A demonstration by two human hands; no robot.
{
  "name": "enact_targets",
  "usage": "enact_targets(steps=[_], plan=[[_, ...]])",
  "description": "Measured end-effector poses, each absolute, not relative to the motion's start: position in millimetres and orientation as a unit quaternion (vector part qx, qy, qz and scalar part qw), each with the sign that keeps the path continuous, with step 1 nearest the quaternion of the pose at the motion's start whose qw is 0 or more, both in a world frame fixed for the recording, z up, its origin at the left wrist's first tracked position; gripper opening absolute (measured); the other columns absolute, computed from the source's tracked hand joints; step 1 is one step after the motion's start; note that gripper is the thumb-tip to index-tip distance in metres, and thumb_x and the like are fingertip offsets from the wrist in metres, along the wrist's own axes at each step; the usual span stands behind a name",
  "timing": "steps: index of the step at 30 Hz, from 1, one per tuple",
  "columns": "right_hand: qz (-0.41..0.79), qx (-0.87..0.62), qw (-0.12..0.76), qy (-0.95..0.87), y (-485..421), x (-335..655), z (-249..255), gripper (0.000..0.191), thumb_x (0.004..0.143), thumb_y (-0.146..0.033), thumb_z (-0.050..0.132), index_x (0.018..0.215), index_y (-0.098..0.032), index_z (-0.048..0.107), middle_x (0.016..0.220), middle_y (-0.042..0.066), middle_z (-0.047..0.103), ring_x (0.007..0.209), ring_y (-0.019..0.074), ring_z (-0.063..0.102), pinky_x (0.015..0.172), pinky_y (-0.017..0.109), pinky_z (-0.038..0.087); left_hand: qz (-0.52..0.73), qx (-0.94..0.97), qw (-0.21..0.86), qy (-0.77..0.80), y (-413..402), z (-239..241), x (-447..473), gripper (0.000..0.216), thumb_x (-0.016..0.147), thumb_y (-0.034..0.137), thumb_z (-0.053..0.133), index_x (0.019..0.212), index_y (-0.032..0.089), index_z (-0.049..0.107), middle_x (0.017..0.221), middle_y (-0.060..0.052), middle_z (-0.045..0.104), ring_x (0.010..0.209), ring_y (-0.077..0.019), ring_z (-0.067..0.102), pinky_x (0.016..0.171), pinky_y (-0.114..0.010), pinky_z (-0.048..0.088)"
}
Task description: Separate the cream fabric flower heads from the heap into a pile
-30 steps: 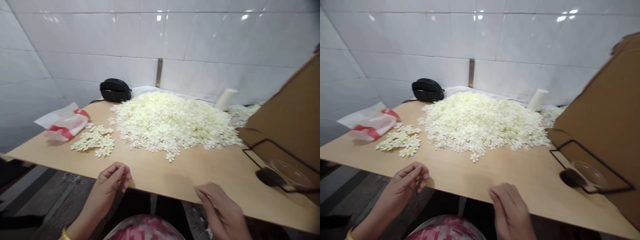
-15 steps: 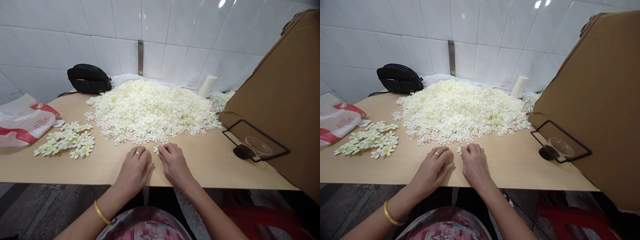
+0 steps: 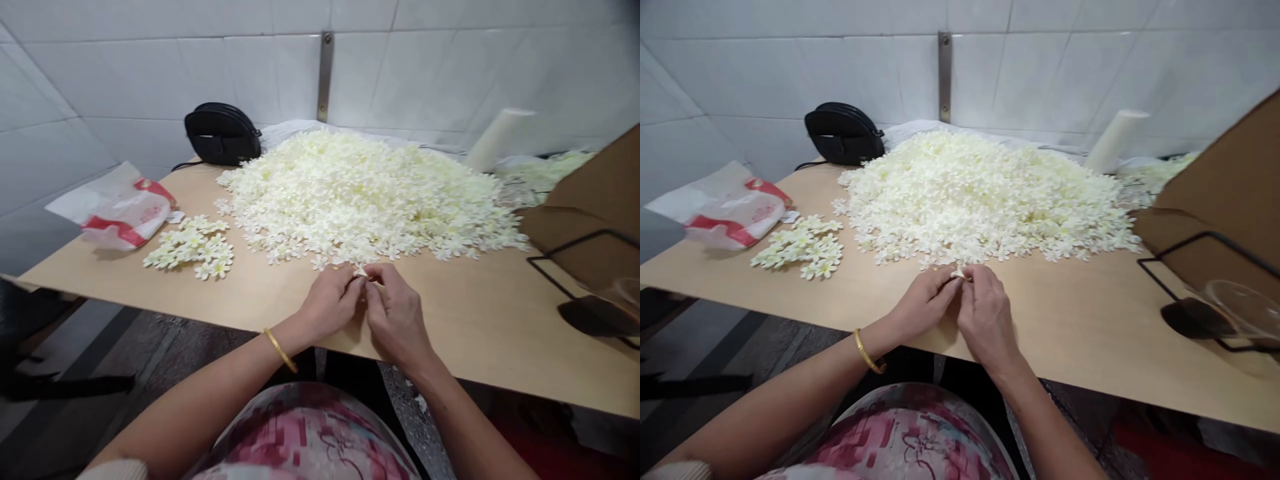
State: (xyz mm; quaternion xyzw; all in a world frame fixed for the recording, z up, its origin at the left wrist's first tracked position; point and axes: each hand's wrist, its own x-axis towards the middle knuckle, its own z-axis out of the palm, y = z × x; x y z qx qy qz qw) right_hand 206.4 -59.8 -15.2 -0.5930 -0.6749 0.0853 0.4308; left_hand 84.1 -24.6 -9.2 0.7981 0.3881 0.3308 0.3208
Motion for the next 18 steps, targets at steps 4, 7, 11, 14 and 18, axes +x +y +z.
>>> enact_targets(steps=[4, 7, 11, 14, 18], plan=[[0.145, -0.596, 0.473, -0.632, -58, 205, -19, 0.012, 0.078, -0.021, 0.049, 0.089, -0.019, 0.051, 0.080, 0.003, 0.057, 0.072, 0.0162, 0.054, 0.067, 0.029, 0.042, 0.363, 0.730, 0.433, 0.384, -20, -11, 85, 0.027, 0.084, 0.026, 0.036, 0.060, 0.017, 0.044, 0.058, 0.002, 0.044, 0.059, -0.0111, 0.042, 0.057, -0.022, 0.033], [0.255, -0.565, 0.522, -0.586, -59, 206, -22, 0.015, 0.076, -0.026, 0.054, 0.091, -0.020, 0.053, 0.083, 0.002, 0.057, 0.075, 0.0151, 0.055, 0.068, 0.028, 0.044, 0.379, 0.723, 0.420, 0.395, -24, -12, 82, 0.027, 0.083, 0.026, 0.037, 0.058, 0.018, 0.041, 0.056, 0.003, 0.041, 0.057, -0.0107, 0.039, 0.057, -0.022, 0.031], [0.383, -0.500, 0.594, -0.501, -58, 209, -19, 0.018, 0.075, -0.028, 0.057, 0.092, -0.020, 0.054, 0.084, 0.001, 0.056, 0.080, 0.0127, 0.054, 0.072, 0.025, 0.044, 0.382, 0.731, 0.390, 0.410, -32, -10, 78, 0.027, 0.083, 0.026, 0.039, 0.058, 0.018, 0.045, 0.055, 0.003, 0.042, 0.056, -0.0111, 0.039, 0.056, -0.023, 0.029], [0.441, -0.488, 0.586, -0.474, -55, 211, -17, 0.023, 0.073, -0.029, 0.060, 0.094, -0.019, 0.056, 0.078, 0.000, 0.055, 0.074, 0.0111, 0.053, 0.069, 0.024, 0.045, 0.396, 0.721, 0.391, 0.413, -34, -8, 79, 0.025, 0.082, 0.026, 0.042, 0.060, 0.017, 0.049, 0.055, 0.002, 0.044, 0.056, -0.0114, 0.040, 0.057, -0.023, 0.030], [0.460, -0.476, 0.580, -0.474, -53, 213, -17, 0.024, 0.074, -0.028, 0.059, 0.096, -0.019, 0.056, 0.078, 0.000, 0.056, 0.073, 0.0104, 0.052, 0.069, 0.023, 0.044, 0.417, 0.649, 0.516, 0.373, -32, -4, 81, 0.013, 0.079, 0.026, 0.048, 0.078, 0.016, 0.056, 0.072, -0.001, 0.054, 0.068, -0.0126, 0.048, 0.064, -0.023, 0.036]])
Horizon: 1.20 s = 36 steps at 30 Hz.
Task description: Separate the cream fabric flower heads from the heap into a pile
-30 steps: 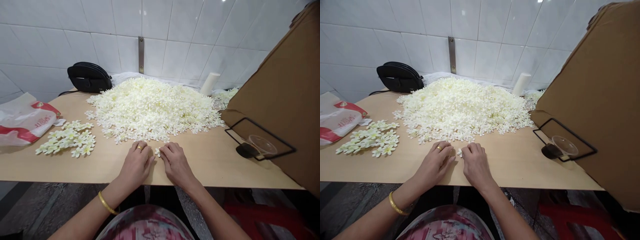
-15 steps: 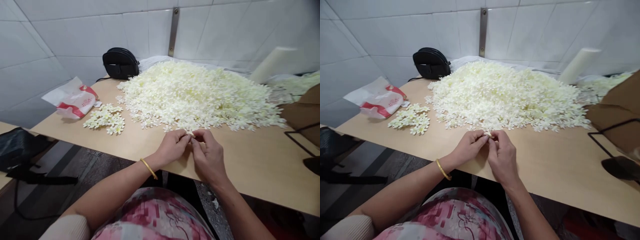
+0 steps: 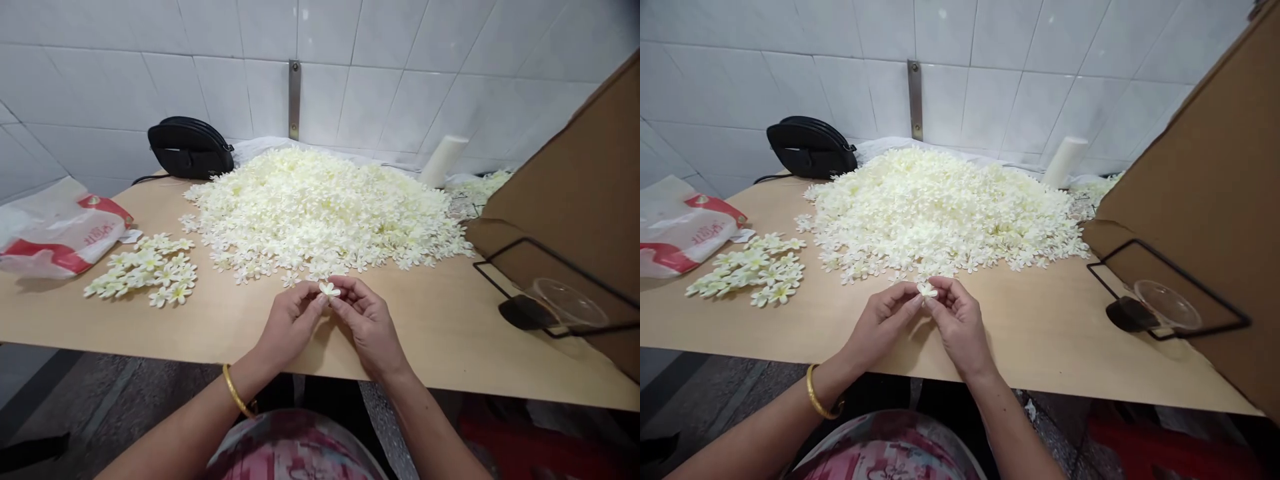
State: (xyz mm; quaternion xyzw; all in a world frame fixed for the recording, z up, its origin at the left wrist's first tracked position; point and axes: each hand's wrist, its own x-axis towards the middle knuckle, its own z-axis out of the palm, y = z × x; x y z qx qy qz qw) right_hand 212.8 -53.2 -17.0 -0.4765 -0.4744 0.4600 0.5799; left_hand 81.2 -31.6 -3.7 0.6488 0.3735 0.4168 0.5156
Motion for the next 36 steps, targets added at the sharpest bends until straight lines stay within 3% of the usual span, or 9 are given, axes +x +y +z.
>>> enact_targets(steps=[3, 14, 22, 29, 36], plan=[[0.447, -0.479, 0.577, -0.488, -54, 212, -18, 0.022, 0.074, -0.027, 0.059, 0.094, -0.019, 0.057, 0.077, -0.001, 0.056, 0.072, 0.0098, 0.053, 0.068, 0.022, 0.044, 0.422, 0.598, 0.580, 0.357, -29, -3, 82, 0.010, 0.076, 0.024, 0.051, 0.073, 0.015, 0.052, 0.067, 0.001, 0.050, 0.064, -0.0099, 0.046, 0.062, -0.021, 0.037], [0.405, -0.542, 0.561, -0.478, -55, 209, -38, 0.023, 0.066, -0.030, 0.068, 0.086, -0.022, 0.062, 0.077, 0.000, 0.060, 0.066, 0.0101, 0.054, 0.058, 0.020, 0.045, 0.429, 0.568, 0.603, 0.361, -26, -16, 77, 0.013, 0.073, 0.019, 0.054, 0.064, 0.016, 0.045, 0.059, 0.003, 0.046, 0.056, -0.0069, 0.042, 0.056, -0.020, 0.037], [0.428, -0.494, 0.591, -0.473, -59, 205, -26, 0.021, 0.069, -0.027, 0.065, 0.088, -0.022, 0.058, 0.075, -0.001, 0.058, 0.066, 0.0103, 0.056, 0.061, 0.021, 0.046, 0.398, 0.545, 0.656, 0.338, -24, -12, 76, 0.013, 0.073, 0.023, 0.056, 0.066, 0.015, 0.048, 0.058, 0.003, 0.047, 0.051, -0.0056, 0.040, 0.049, -0.019, 0.033], [0.457, -0.442, 0.588, -0.500, -56, 208, -13, 0.022, 0.077, -0.026, 0.057, 0.098, -0.022, 0.053, 0.080, 0.000, 0.054, 0.075, 0.0112, 0.053, 0.070, 0.023, 0.045, 0.408, 0.447, 0.741, 0.291, -20, -8, 75, 0.010, 0.071, 0.020, 0.061, 0.071, 0.013, 0.055, 0.063, 0.002, 0.052, 0.057, -0.0058, 0.046, 0.059, -0.020, 0.035], [0.507, -0.414, 0.584, -0.481, -56, 212, -14, 0.023, 0.079, -0.028, 0.055, 0.100, -0.020, 0.054, 0.085, 0.001, 0.056, 0.077, 0.0116, 0.052, 0.071, 0.024, 0.043, 0.396, 0.451, 0.736, 0.313, -22, -6, 76, 0.015, 0.072, 0.026, 0.061, 0.066, 0.014, 0.054, 0.056, 0.001, 0.054, 0.055, -0.0074, 0.047, 0.057, -0.020, 0.035]])
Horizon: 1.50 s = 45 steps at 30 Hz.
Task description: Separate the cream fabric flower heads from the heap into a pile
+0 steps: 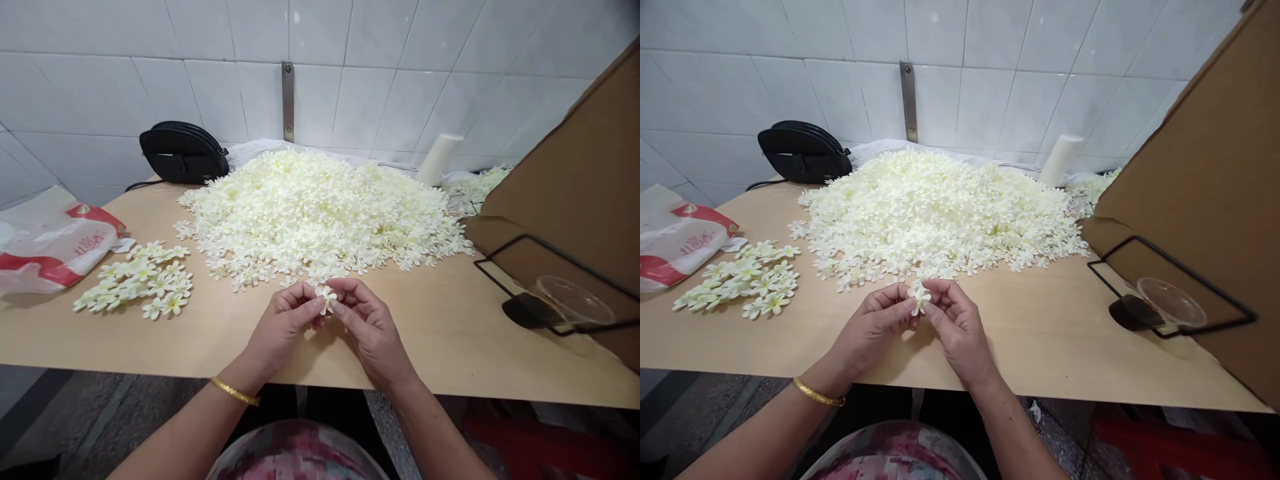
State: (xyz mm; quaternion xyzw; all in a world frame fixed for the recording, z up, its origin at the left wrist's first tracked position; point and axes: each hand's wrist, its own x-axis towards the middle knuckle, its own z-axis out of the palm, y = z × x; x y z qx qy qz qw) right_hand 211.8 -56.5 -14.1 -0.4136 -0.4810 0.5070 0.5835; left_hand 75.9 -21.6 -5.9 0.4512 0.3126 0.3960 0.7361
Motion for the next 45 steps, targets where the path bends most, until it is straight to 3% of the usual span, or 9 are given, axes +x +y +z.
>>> enact_targets(steps=[8, 12, 16, 21, 29, 34, 39, 45], plan=[[0.542, -0.386, 0.576, -0.474, -57, 209, -11, 0.017, 0.080, -0.029, 0.053, 0.095, -0.020, 0.055, 0.077, 0.000, 0.060, 0.070, 0.0122, 0.056, 0.067, 0.025, 0.044, 0.396, 0.480, 0.707, 0.336, -22, -5, 78, 0.028, 0.076, 0.034, 0.055, 0.059, 0.014, 0.048, 0.051, 0.003, 0.048, 0.048, -0.0059, 0.041, 0.051, -0.020, 0.031], [0.565, -0.412, 0.571, -0.430, -56, 209, -9, 0.020, 0.080, -0.034, 0.053, 0.093, -0.020, 0.057, 0.063, -0.003, 0.056, 0.059, 0.0112, 0.054, 0.062, 0.025, 0.043, 0.375, 0.522, 0.686, 0.340, -23, -4, 78, 0.029, 0.078, 0.036, 0.052, 0.060, 0.014, 0.048, 0.052, 0.003, 0.048, 0.049, -0.0067, 0.042, 0.052, -0.021, 0.033], [0.604, -0.371, 0.559, -0.431, -54, 209, -9, 0.016, 0.079, -0.034, 0.054, 0.076, -0.018, 0.056, 0.059, -0.002, 0.054, 0.055, 0.0112, 0.051, 0.060, 0.027, 0.042, 0.361, 0.553, 0.662, 0.354, -24, -1, 79, 0.029, 0.077, 0.035, 0.054, 0.058, 0.014, 0.048, 0.050, 0.003, 0.049, 0.048, -0.0069, 0.043, 0.052, -0.021, 0.033], [0.540, -0.440, 0.572, -0.433, -47, 216, -16, 0.021, 0.074, -0.033, 0.060, 0.065, -0.016, 0.052, 0.058, -0.004, 0.048, 0.055, 0.0082, 0.044, 0.055, 0.022, 0.037, 0.359, 0.529, 0.679, 0.360, -24, 2, 79, 0.026, 0.072, 0.033, 0.059, 0.059, 0.014, 0.049, 0.050, 0.002, 0.052, 0.048, -0.0071, 0.045, 0.054, -0.021, 0.035], [0.519, -0.465, 0.526, -0.488, -41, 218, -7, 0.023, 0.081, -0.038, 0.050, 0.077, -0.016, 0.056, 0.064, -0.001, 0.053, 0.061, 0.0104, 0.048, 0.059, 0.024, 0.038, 0.403, 0.446, 0.734, 0.316, -21, -6, 77, 0.022, 0.075, 0.030, 0.058, 0.063, 0.015, 0.048, 0.055, 0.002, 0.053, 0.053, -0.0080, 0.047, 0.057, -0.022, 0.037], [0.577, -0.415, 0.495, -0.500, -40, 212, 3, 0.022, 0.079, -0.034, 0.052, 0.068, -0.016, 0.054, 0.057, -0.001, 0.054, 0.056, 0.0117, 0.051, 0.058, 0.026, 0.040, 0.401, 0.469, 0.714, 0.332, -20, -6, 78, 0.021, 0.075, 0.031, 0.058, 0.065, 0.015, 0.049, 0.053, 0.002, 0.053, 0.053, -0.0081, 0.046, 0.058, -0.023, 0.039], [0.487, -0.476, 0.531, -0.505, -26, 218, 3, 0.018, 0.072, -0.030, 0.060, 0.063, -0.015, 0.054, 0.057, -0.003, 0.048, 0.055, 0.0084, 0.043, 0.055, 0.022, 0.035, 0.407, 0.468, 0.700, 0.355, -18, -6, 79, 0.023, 0.075, 0.033, 0.058, 0.063, 0.015, 0.048, 0.050, 0.002, 0.053, 0.049, -0.0068, 0.045, 0.053, -0.020, 0.035], [0.356, -0.532, 0.546, -0.541, 6, 237, 9, 0.026, 0.075, -0.037, 0.053, 0.061, -0.016, 0.054, 0.057, -0.002, 0.047, 0.057, 0.0104, 0.043, 0.057, 0.023, 0.036, 0.458, 0.377, 0.724, 0.350, -18, -4, 80, 0.030, 0.071, 0.036, 0.061, 0.059, 0.016, 0.042, 0.048, 0.005, 0.049, 0.046, -0.0062, 0.046, 0.049, -0.018, 0.032]])
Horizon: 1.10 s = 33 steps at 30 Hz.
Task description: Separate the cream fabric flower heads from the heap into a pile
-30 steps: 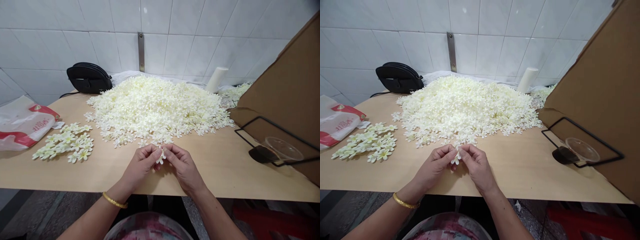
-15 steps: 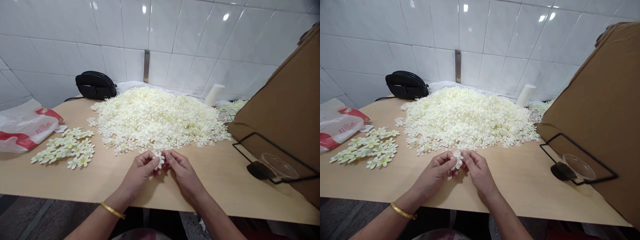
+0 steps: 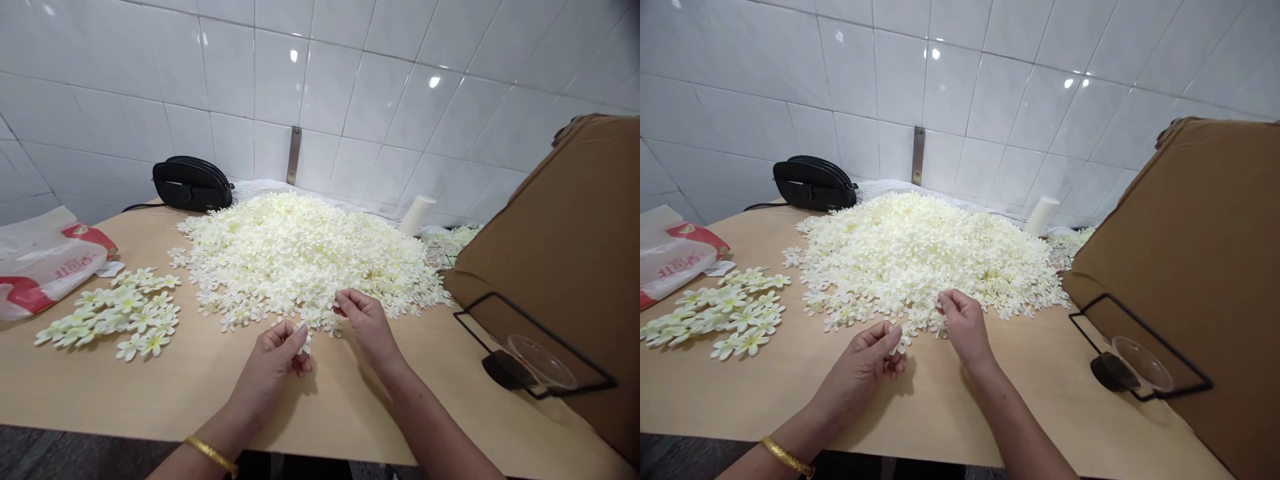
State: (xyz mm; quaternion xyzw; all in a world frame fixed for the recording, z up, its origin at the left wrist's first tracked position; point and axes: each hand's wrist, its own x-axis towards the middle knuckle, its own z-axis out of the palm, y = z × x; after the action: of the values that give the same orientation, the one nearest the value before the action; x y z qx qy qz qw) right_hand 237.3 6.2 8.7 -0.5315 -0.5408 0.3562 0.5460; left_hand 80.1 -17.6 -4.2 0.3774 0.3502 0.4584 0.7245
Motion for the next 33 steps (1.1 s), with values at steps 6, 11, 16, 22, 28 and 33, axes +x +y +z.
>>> enact_targets(steps=[6, 11, 16, 22, 28, 33], plan=[[0.273, -0.553, 0.564, -0.549, 47, 247, 15, 0.023, 0.071, -0.037, 0.055, 0.063, -0.016, 0.058, 0.057, -0.002, 0.050, 0.056, 0.0105, 0.042, 0.056, 0.023, 0.034, 0.448, 0.348, 0.751, 0.339, -16, -5, 78, 0.027, 0.068, 0.032, 0.065, 0.061, 0.014, 0.047, 0.054, 0.003, 0.053, 0.051, -0.0065, 0.049, 0.053, -0.018, 0.034], [0.207, -0.584, 0.556, -0.554, 79, 247, 8, 0.025, 0.067, -0.039, 0.056, 0.059, -0.016, 0.062, 0.050, -0.002, 0.048, 0.052, 0.0115, 0.041, 0.052, 0.024, 0.034, 0.450, 0.314, 0.768, 0.330, -16, -4, 78, 0.023, 0.064, 0.029, 0.069, 0.062, 0.014, 0.051, 0.052, 0.004, 0.052, 0.049, -0.0055, 0.047, 0.050, -0.017, 0.032], [0.141, -0.604, 0.552, -0.557, 65, 250, 13, 0.026, 0.070, -0.035, 0.054, 0.084, -0.016, 0.065, 0.067, 0.002, 0.056, 0.066, 0.0157, 0.047, 0.065, 0.028, 0.037, 0.446, 0.314, 0.769, 0.332, -15, -6, 77, 0.020, 0.063, 0.027, 0.069, 0.064, 0.013, 0.054, 0.052, 0.004, 0.051, 0.049, -0.0053, 0.047, 0.050, -0.017, 0.032], [0.281, -0.552, 0.480, -0.622, 2, 231, 22, 0.021, 0.078, -0.034, 0.051, 0.077, -0.017, 0.064, 0.069, 0.001, 0.058, 0.068, 0.0146, 0.051, 0.064, 0.026, 0.039, 0.467, 0.338, 0.751, 0.322, -15, -8, 77, 0.024, 0.069, 0.027, 0.064, 0.057, 0.014, 0.048, 0.051, 0.004, 0.049, 0.048, -0.0054, 0.045, 0.051, -0.018, 0.033], [0.519, -0.432, 0.412, -0.611, -24, 210, 12, 0.026, 0.083, -0.035, 0.046, 0.074, -0.016, 0.061, 0.064, 0.002, 0.060, 0.063, 0.0144, 0.056, 0.064, 0.029, 0.042, 0.467, 0.393, 0.718, 0.335, -16, -6, 78, 0.028, 0.074, 0.035, 0.058, 0.058, 0.014, 0.049, 0.050, 0.003, 0.048, 0.046, -0.0062, 0.043, 0.049, -0.019, 0.033], [0.574, -0.406, 0.436, -0.563, -24, 207, 11, 0.019, 0.080, -0.035, 0.051, 0.078, -0.017, 0.057, 0.061, 0.000, 0.060, 0.057, 0.0131, 0.057, 0.061, 0.029, 0.045, 0.450, 0.417, 0.699, 0.369, -17, -3, 80, 0.037, 0.076, 0.048, 0.050, 0.062, 0.013, 0.052, 0.048, 0.003, 0.046, 0.042, -0.0060, 0.040, 0.044, -0.019, 0.030]])
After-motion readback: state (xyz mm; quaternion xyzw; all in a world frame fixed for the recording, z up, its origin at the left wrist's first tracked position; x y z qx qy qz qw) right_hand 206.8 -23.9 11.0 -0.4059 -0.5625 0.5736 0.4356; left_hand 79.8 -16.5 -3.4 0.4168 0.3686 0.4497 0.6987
